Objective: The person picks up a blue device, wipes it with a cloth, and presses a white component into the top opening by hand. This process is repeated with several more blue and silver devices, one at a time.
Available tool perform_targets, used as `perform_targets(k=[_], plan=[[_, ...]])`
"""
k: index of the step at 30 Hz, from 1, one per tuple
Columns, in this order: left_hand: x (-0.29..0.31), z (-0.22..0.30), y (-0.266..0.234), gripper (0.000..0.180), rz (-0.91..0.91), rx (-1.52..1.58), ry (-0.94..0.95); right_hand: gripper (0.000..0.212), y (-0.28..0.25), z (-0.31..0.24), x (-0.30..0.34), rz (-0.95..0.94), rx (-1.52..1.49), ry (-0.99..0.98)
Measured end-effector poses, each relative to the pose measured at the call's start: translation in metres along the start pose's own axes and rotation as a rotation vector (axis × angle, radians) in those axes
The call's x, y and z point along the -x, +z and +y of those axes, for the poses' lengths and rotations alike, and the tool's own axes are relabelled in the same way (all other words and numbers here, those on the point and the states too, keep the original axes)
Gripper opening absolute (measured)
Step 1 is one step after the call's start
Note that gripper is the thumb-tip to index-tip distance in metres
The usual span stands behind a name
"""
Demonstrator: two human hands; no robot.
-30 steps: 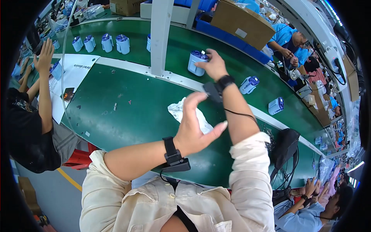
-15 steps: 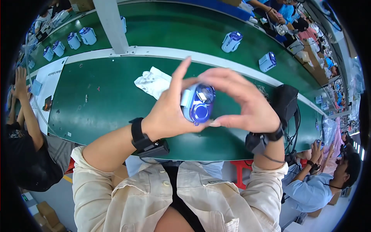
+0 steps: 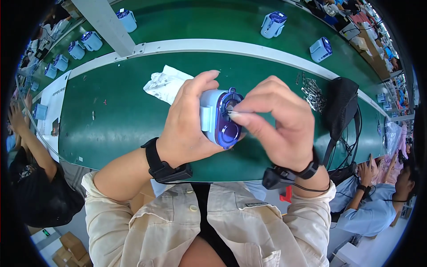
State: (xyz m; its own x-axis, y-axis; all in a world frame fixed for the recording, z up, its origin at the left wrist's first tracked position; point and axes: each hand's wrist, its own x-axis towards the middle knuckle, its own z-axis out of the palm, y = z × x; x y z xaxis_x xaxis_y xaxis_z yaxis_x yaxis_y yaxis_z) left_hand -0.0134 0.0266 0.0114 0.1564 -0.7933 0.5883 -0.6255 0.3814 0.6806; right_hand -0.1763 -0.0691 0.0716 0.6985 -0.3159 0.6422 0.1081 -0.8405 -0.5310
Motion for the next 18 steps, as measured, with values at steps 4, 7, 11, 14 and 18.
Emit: perform_targets(k=[4,7,11,14,18], plan=[[0.001,-0.0032,-0.0004,0.111,-0.086,0.113,0.018,0.014,-0.0036,0.0006,-0.0005,-0.031,-0.126,0.143],[0.0019,-0.002,-0.0001,0.113,-0.095,0.116,0.002,0.014,-0.0029,0.0019,-0.0021,-0.001,0.008,0.055],[0.003,-0.0015,-0.0012,0.114,-0.103,0.12,-0.006,0.012,-0.0019,0.0037,-0.0032,0.029,0.063,-0.05],[0.0024,-0.0009,-0.0015,0.114,-0.109,0.12,0.0,0.012,-0.0071,0.0044,-0.003,-0.06,-0.012,0.02],[0.0014,-0.0018,-0.0007,0.114,-0.115,0.118,0.008,0.008,-0.0099,0.004,-0.0027,-0.091,0.012,0.013]])
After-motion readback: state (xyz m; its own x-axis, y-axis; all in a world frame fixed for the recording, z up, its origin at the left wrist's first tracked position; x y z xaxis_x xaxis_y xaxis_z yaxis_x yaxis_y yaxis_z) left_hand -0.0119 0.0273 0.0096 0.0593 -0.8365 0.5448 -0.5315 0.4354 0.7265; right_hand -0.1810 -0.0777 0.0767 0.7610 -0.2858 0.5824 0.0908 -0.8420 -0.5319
